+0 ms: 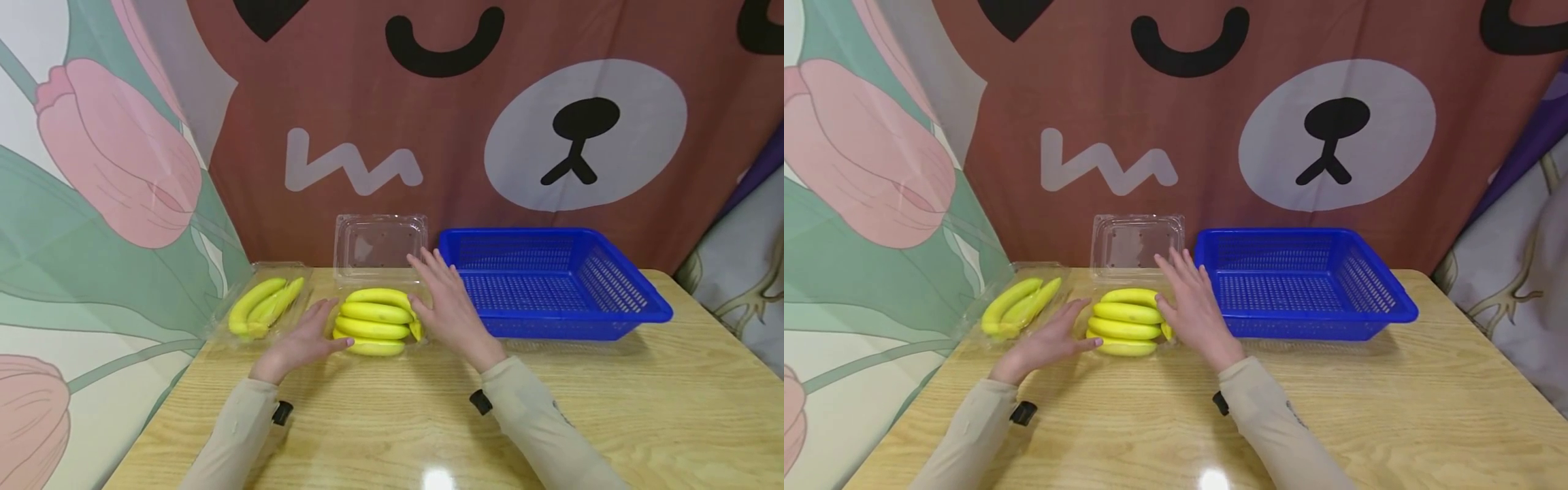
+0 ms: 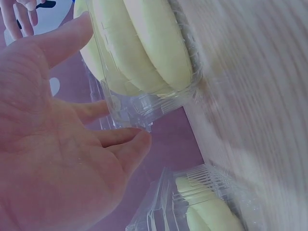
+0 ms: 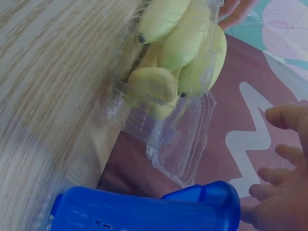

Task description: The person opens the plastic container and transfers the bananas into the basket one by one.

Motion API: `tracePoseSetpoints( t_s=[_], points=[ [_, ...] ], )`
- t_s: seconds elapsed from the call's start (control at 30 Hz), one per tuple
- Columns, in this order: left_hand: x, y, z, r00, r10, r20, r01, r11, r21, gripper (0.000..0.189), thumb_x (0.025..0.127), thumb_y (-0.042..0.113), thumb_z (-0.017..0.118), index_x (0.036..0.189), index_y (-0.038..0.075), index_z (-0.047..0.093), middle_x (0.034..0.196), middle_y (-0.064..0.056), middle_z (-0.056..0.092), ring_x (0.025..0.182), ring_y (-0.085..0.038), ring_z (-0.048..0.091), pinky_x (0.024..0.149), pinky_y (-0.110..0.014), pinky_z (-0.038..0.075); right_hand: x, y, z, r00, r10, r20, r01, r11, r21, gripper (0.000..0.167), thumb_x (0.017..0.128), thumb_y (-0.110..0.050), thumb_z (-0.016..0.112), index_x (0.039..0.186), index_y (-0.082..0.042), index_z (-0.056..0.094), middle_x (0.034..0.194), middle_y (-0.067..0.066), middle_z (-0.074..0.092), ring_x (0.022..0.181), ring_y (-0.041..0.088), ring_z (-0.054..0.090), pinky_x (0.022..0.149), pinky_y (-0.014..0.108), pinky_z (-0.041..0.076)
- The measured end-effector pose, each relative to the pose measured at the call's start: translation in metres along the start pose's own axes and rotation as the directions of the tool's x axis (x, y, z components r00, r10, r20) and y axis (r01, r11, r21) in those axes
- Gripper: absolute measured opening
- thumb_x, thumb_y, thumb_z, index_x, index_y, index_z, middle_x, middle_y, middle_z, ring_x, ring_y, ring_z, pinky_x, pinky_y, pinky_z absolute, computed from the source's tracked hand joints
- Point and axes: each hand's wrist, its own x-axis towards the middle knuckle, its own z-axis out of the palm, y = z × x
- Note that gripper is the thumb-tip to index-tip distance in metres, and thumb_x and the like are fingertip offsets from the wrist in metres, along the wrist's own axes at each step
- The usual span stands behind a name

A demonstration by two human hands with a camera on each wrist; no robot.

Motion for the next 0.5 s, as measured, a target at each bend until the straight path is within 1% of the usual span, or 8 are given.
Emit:
tracePoseSetpoints(
  t_s=[0.23, 0.37, 0.5],
  points=[
    [0.001, -0.003, 0.0, 1.0, 0.009, 0.0, -0.009, 1.0, 0.0, 0.09, 0.089, 0.04, 0.072, 0.155, 0.006, 0.021, 0.159, -0.025, 0.015, 0.144, -0.043, 0.017, 0.112, -0.061, 0.022, 0.003, -0.006, 0.008, 0.998, -0.007, 0.055, 0.007, 1.0, -0.006, 0.06, 0.096, -0.022, 0.063, 0.151, -0.015, 0.041, 0.159, 0.01, 0.029, 0.149, 0.027, 0.012, 0.118, 0.054, 0.005],
    [0.0, -0.002, 0.0, 1.0, 0.001, 0.004, -0.001, 1.0, 0.0, 0.089, 0.09, 0.04, 0.071, 0.156, 0.006, 0.021, 0.159, -0.024, 0.015, 0.144, -0.042, 0.018, 0.112, -0.061, 0.022, 0.005, -0.009, 0.016, 0.997, -0.029, 0.075, 0.032, 0.998, -0.046, 0.055, 0.095, -0.023, 0.066, 0.146, -0.012, 0.048, 0.156, 0.011, 0.034, 0.147, 0.028, 0.018, 0.117, 0.055, 0.01],
    [0.0, -0.001, 0.0, 1.0, -0.004, 0.008, 0.004, 1.0, -0.004, 0.09, 0.09, 0.041, 0.07, 0.156, 0.007, 0.019, 0.16, -0.023, 0.016, 0.144, -0.041, 0.019, 0.112, -0.061, 0.023, 0.006, -0.012, 0.023, 0.992, -0.057, 0.109, 0.066, 0.995, -0.08, 0.05, 0.094, -0.027, 0.068, 0.14, -0.013, 0.054, 0.152, 0.009, 0.041, 0.145, 0.031, 0.025, 0.115, 0.056, 0.018]
  ],
)
